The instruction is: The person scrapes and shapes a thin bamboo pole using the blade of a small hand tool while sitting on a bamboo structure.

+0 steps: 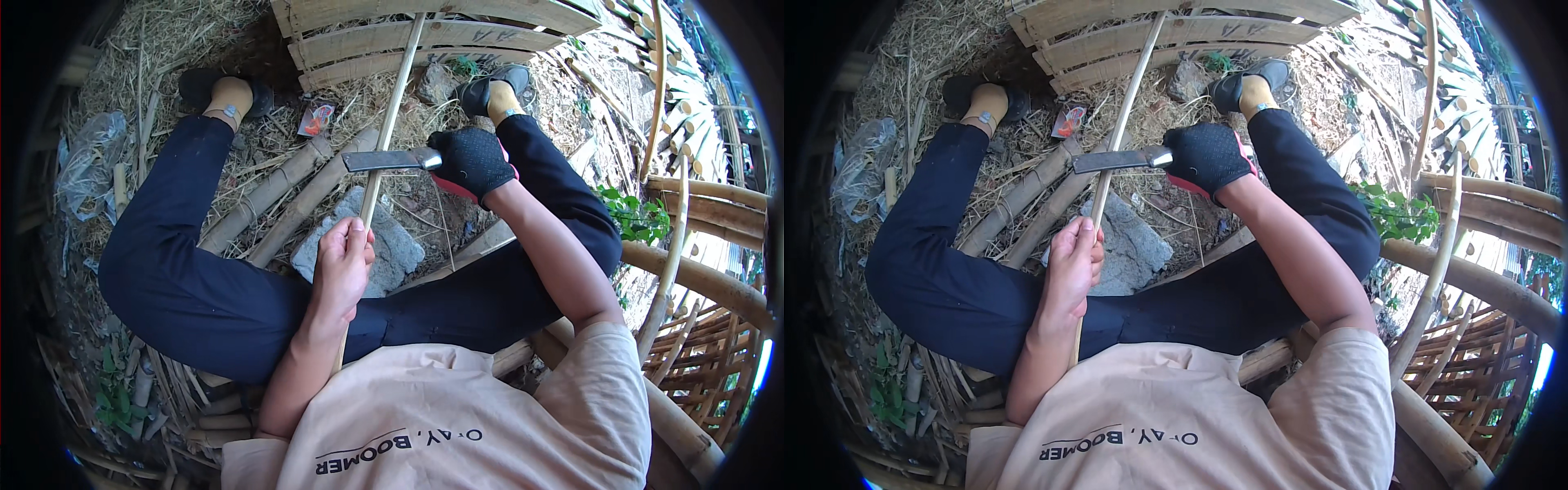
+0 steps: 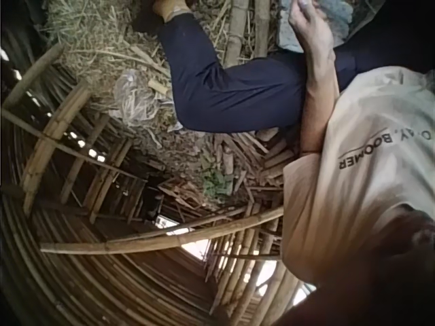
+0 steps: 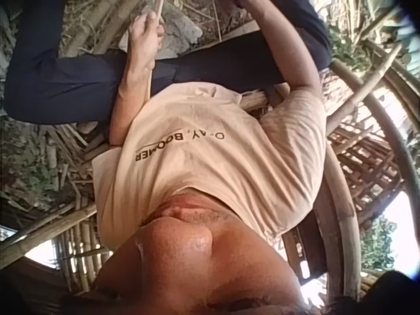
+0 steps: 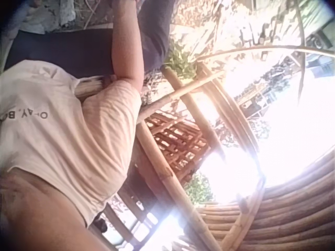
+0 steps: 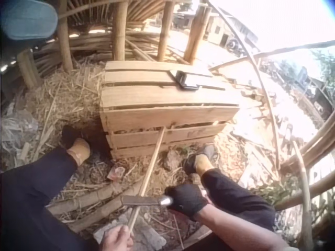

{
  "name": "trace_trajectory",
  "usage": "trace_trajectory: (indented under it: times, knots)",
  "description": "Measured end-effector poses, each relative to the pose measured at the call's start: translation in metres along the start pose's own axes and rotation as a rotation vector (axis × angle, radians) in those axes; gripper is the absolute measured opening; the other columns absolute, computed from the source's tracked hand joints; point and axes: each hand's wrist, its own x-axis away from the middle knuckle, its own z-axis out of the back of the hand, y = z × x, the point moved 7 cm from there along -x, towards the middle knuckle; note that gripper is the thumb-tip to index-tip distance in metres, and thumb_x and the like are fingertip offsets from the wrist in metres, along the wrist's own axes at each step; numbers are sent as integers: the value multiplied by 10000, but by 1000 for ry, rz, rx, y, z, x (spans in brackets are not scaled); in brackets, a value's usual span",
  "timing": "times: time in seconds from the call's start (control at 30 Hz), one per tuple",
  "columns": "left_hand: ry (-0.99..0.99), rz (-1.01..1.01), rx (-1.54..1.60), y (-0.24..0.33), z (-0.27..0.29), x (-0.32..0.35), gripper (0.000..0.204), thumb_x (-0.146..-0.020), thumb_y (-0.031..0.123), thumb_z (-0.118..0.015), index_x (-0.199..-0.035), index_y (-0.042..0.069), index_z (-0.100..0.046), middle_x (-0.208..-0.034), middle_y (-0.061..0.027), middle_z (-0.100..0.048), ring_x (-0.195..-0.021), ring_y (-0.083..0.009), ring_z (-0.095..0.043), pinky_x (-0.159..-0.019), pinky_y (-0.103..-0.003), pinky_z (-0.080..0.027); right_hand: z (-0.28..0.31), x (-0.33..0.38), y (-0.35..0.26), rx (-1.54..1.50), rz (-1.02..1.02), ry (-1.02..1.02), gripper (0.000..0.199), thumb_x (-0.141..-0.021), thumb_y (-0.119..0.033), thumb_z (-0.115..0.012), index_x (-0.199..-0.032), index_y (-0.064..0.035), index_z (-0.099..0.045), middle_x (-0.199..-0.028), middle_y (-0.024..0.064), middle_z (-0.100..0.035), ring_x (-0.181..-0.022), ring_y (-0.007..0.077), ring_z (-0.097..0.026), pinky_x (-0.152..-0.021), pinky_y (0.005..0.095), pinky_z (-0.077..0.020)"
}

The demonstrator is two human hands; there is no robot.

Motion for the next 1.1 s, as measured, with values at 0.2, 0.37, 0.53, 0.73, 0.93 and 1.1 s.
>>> trace_trajectory:
  times: [0.2,0.37,0.53,0.73,0.93,1.1]
  knots:
    - [-36,63,97,6,0,9,281,-1079,279,-414,-885,94,-497,-586,102,-344,-422,22,-243,-365,-188,-167,13,-11,62,-7,-215,121,226,-824,-328,-651,-875,-119,-721,-810,165,-708,-790,367,-697,-724,472,-549]
    - [-32,90,132,7,-2,9,261,-1080,288,-418,-904,111,-495,-594,109,-327,-420,23,-236,-371,-186,-156,8,2,36,-69,-143,121,314,-846,-426,-648,-934,-140,-745,-827,171,-710,-802,376,-690,-735,477,-543]
    - [-62,123,159,1,1,8,261,-1082,285,-412,-904,112,-494,-595,109,-317,-424,18,-233,-376,-192,-148,0,17,-35,-107,97,-32,222,-827,-349,-660,-894,-145,-715,-764,156,-695,-751,367,-694,-700,467,-546]
    - [-67,154,158,-1,-1,7,287,-1082,290,-411,-871,111,-486,-586,104,-322,-426,16,-233,-377,-196,-152,0,14,-29,-98,24,-57,201,-795,-305,-662,-894,-138,-717,-764,162,-695,-753,364,-693,-694,471,-544]
    - [-71,163,153,-1,-3,9,296,-1082,300,-411,-867,110,-485,-580,103,-328,-425,16,-235,-374,-198,-151,0,3,-4,-31,4,-7,203,-738,-281,-690,-895,-158,-725,-760,150,-697,-753,358,-697,-696,460,-549]
    - [-67,142,199,4,-4,5,291,-1084,287,-406,-870,107,-485,-572,105,-322,-412,17,-233,-368,-195,-148,-4,-7,18,10,-41,26,194,-764,-274,-680,-919,-168,-729,-784,141,-709,-776,345,-706,-711,460,-555]
